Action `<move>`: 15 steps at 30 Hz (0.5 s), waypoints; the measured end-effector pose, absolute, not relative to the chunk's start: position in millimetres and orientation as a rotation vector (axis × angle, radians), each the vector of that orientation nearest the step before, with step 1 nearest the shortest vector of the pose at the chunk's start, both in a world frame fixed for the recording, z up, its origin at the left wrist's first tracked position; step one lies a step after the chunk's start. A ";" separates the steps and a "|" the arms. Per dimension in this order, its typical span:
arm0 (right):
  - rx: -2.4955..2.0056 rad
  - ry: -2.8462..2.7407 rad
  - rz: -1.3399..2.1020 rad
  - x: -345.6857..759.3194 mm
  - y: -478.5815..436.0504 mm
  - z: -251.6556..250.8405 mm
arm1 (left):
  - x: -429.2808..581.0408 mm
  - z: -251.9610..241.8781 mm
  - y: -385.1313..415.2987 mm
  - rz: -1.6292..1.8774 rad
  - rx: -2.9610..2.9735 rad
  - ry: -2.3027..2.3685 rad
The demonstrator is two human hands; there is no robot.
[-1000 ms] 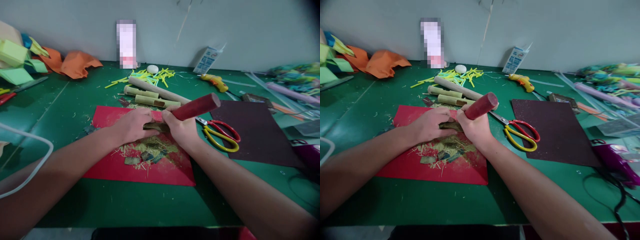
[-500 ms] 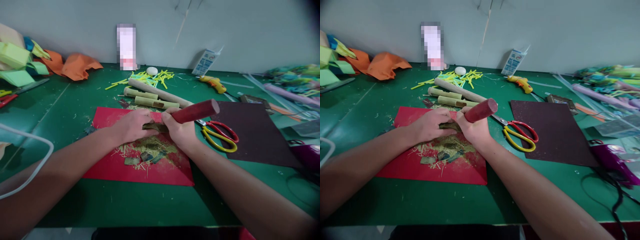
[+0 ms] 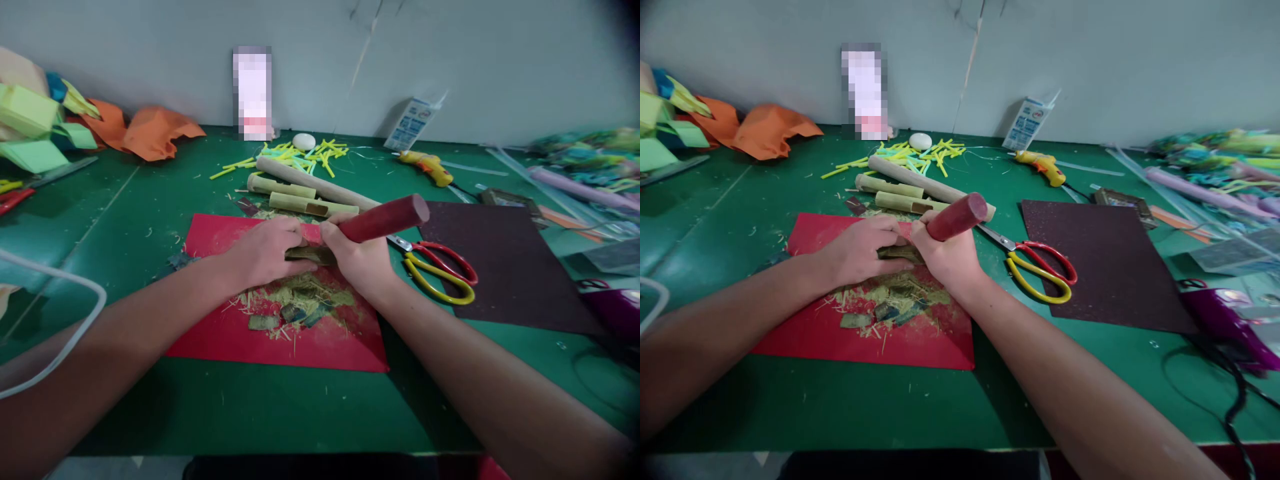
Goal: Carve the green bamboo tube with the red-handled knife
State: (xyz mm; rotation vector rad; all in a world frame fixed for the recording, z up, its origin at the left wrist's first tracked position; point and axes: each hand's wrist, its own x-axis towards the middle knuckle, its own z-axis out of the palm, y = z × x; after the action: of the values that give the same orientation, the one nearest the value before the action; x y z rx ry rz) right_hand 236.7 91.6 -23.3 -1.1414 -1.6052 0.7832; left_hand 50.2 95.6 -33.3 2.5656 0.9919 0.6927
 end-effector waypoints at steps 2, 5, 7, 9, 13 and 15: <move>-1.149 -1.611 0.782 236.4 92.0 -22.9 | 50.2 -33.2 95.7 0.680 2.576 1.002; -1.149 -1.625 0.777 235.8 91.8 -21.2 | 50.3 -33.0 95.8 0.690 2.583 1.005; -1.147 -1.630 0.786 235.7 91.8 -19.7 | 50.4 -33.1 95.5 0.692 2.584 1.011; -1.156 -1.636 0.805 235.7 92.3 -18.4 | 50.5 -33.2 95.2 0.685 2.582 1.021; -1.169 -1.645 0.814 235.5 93.9 -16.9 | 50.6 -33.3 94.8 0.684 2.578 1.024; -1.171 -1.636 0.811 235.0 93.9 -17.1 | 50.6 -33.5 95.1 0.688 2.570 1.015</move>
State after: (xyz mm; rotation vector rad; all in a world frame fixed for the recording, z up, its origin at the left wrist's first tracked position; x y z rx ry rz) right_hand 235.0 93.9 -17.1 -1.1706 -1.6363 0.8109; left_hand 50.6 95.1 -33.5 2.5697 1.0147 0.6877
